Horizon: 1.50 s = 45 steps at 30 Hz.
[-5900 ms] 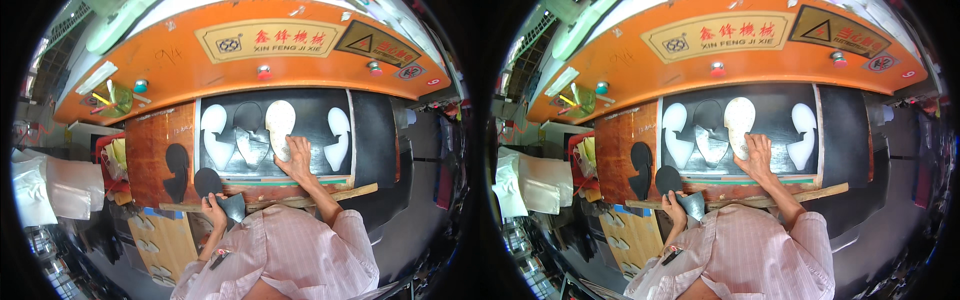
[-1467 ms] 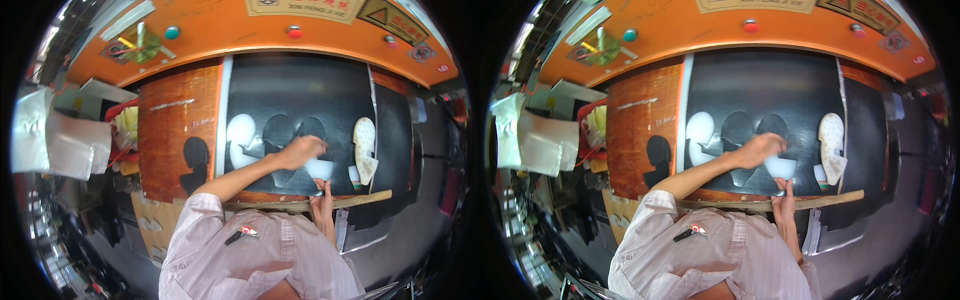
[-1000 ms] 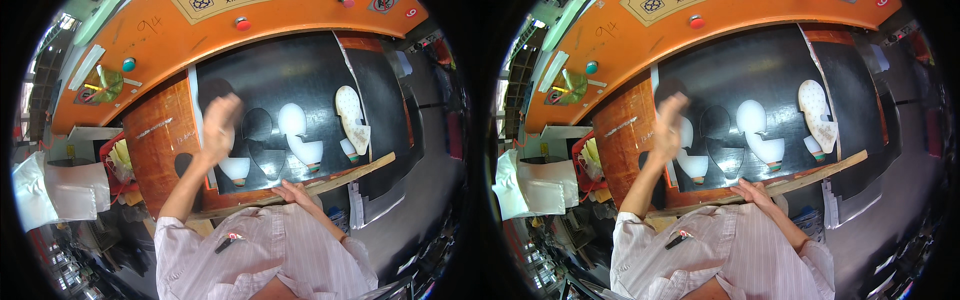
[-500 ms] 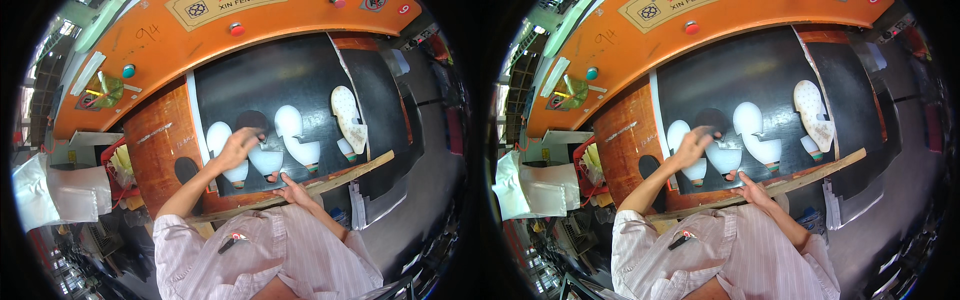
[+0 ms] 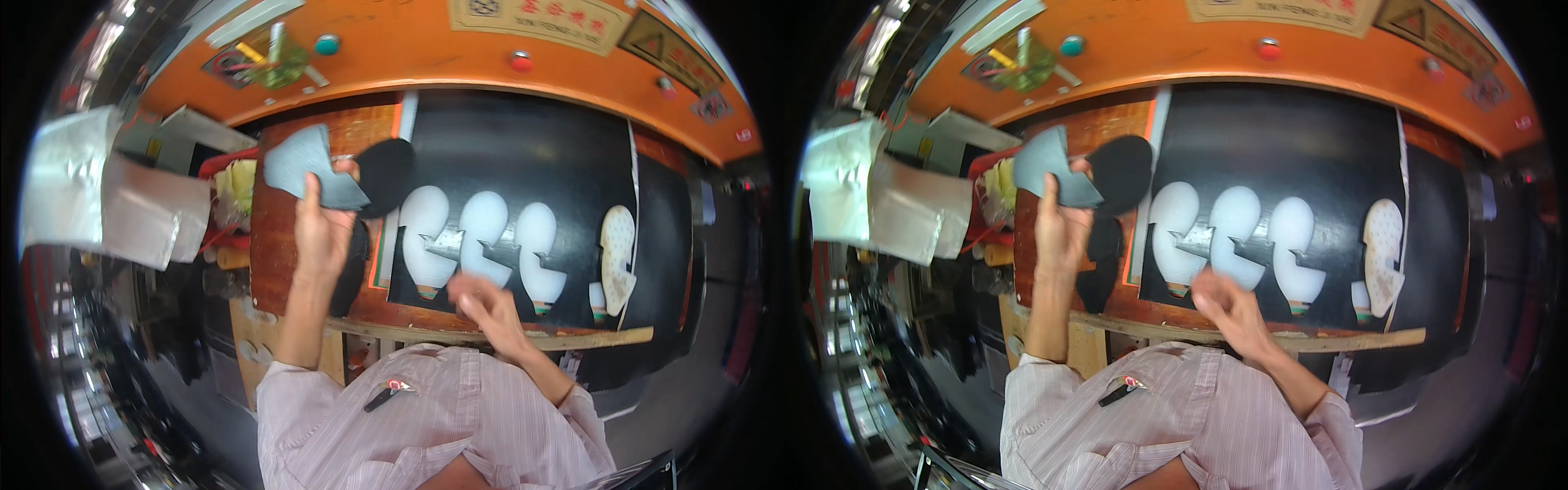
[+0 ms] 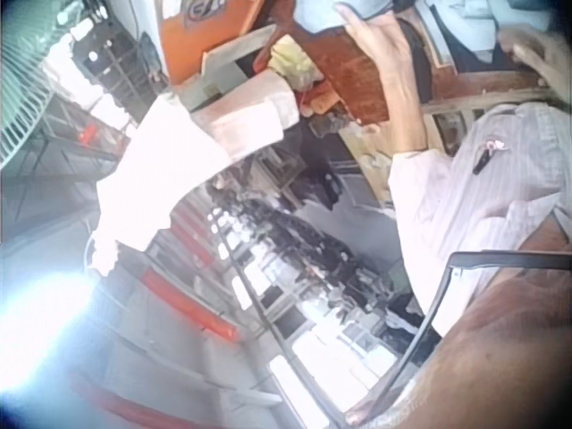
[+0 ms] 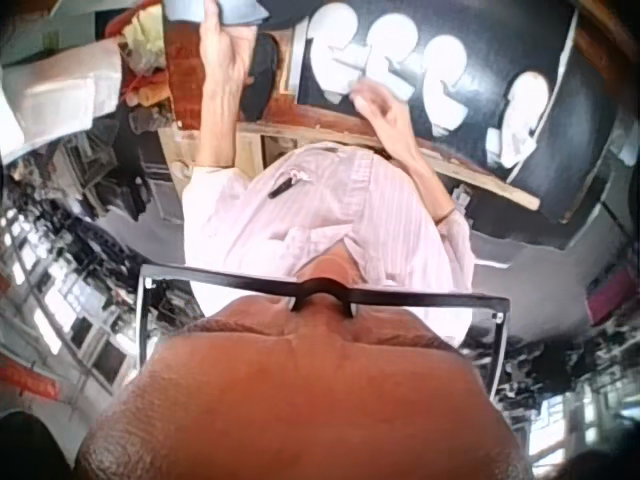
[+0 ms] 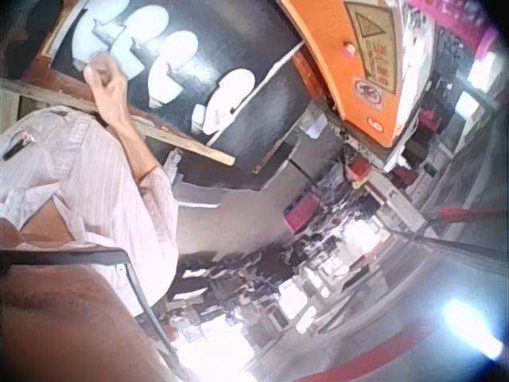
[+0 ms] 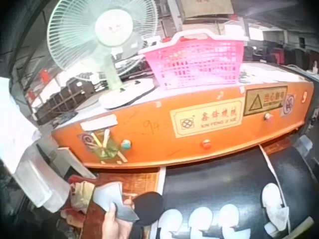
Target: The person places white shoe insole pieces onto a black sheet on a conveyor machine, then presses them with a wooden stick. They repeatedly feed the sheet through the machine, aligning and pressing multiple insoles in sequence. The person also handles black material sheets and stacks them nearby.
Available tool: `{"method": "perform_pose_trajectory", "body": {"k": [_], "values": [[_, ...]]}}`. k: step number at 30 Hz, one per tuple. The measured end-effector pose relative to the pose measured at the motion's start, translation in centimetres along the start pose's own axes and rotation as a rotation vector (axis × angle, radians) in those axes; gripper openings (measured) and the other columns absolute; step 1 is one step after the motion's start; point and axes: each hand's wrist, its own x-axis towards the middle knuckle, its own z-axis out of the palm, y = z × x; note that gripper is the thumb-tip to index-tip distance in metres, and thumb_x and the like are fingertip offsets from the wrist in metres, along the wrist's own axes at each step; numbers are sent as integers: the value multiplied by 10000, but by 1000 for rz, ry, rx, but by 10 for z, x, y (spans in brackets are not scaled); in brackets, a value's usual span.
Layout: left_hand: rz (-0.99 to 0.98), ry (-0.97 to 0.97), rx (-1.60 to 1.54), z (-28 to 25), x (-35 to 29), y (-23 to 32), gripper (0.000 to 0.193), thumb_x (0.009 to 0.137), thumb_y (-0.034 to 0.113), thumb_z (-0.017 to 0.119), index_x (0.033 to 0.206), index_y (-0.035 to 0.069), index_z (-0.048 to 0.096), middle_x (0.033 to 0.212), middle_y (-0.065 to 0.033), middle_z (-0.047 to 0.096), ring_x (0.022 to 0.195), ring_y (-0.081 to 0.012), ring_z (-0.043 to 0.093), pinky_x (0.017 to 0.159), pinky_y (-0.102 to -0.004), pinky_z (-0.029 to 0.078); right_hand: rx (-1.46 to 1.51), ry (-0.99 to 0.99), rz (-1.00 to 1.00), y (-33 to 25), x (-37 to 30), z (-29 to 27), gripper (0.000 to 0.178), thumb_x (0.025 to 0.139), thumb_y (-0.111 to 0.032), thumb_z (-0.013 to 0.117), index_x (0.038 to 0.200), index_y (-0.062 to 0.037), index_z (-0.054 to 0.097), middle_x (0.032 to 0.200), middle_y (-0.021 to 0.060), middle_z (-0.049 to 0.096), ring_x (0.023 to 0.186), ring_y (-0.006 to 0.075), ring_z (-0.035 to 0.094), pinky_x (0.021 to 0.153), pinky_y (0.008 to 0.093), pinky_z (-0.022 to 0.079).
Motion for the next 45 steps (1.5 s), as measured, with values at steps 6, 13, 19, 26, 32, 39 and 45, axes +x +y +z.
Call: {"method": "perform_pose_trajectory", "body": {"k": [6,13,19,26,32,39,45], "values": [[-62,369,-330,-46,-113,-68,463,1118,409,488,1412,54,532,1370,-115,650,1291,-243,597,1140,-455,457,606,-133,55,-6,119,62,411,1061,-275,652,1314,49,628,1185,119,720,1026,167,686,908,340,567],[45,839,-63,-151,-197,-77,416,1070,173,605,1438,1,516,1313,-120,657,1176,-230,664,1001,-444,571,-73,-297,14,16,168,92,413,964,4,689,1337,130,565,1213,168,708,1124,202,666,968,334,541],[27,895,340,-169,-200,-102,413,1023,106,657,1389,-46,538,1251,-121,679,1061,-200,679,880,-351,577,-510,-315,-388,-10,242,128,541,886,-70,764,1371,77,574,1240,284,651,1234,412,610,1074,459,480],[125,716,1520,-130,-193,-89,821,797,205,838,1466,-67,446,1523,-279,445,1434,-454,380,1208,-554,284,-891,-27,-690,5,245,132,605,846,-149,812,1365,67,588,1332,241,617,1316,400,516,1105,437,439],[175,288,1743,-145,-130,-89,975,759,308,878,1518,-57,387,1474,-247,525,1453,-412,406,1233,-552,268,-790,196,-724,-1,177,42,364,845,-93,782,1166,36,668,1243,190,660,1166,387,595,1011,453,492],[196,318,1770,-145,-129,-85,932,750,250,901,1502,-50,438,1409,-239,575,1364,-435,467,1195,-546,312,-1470,1029,-241,8,-1,-185,568,856,-274,799,1299,25,606,1408,241,541,1290,436,500,1097,541,383],[355,385,1893,-107,-127,-103,876,841,335,800,1513,-62,402,1538,-307,421,1443,-531,337,1192,-630,266,-1343,902,-138,60,-73,-230,816,820,-348,845,1455,35,502,1506,259,477,1333,442,468,1126,519,383]]}}
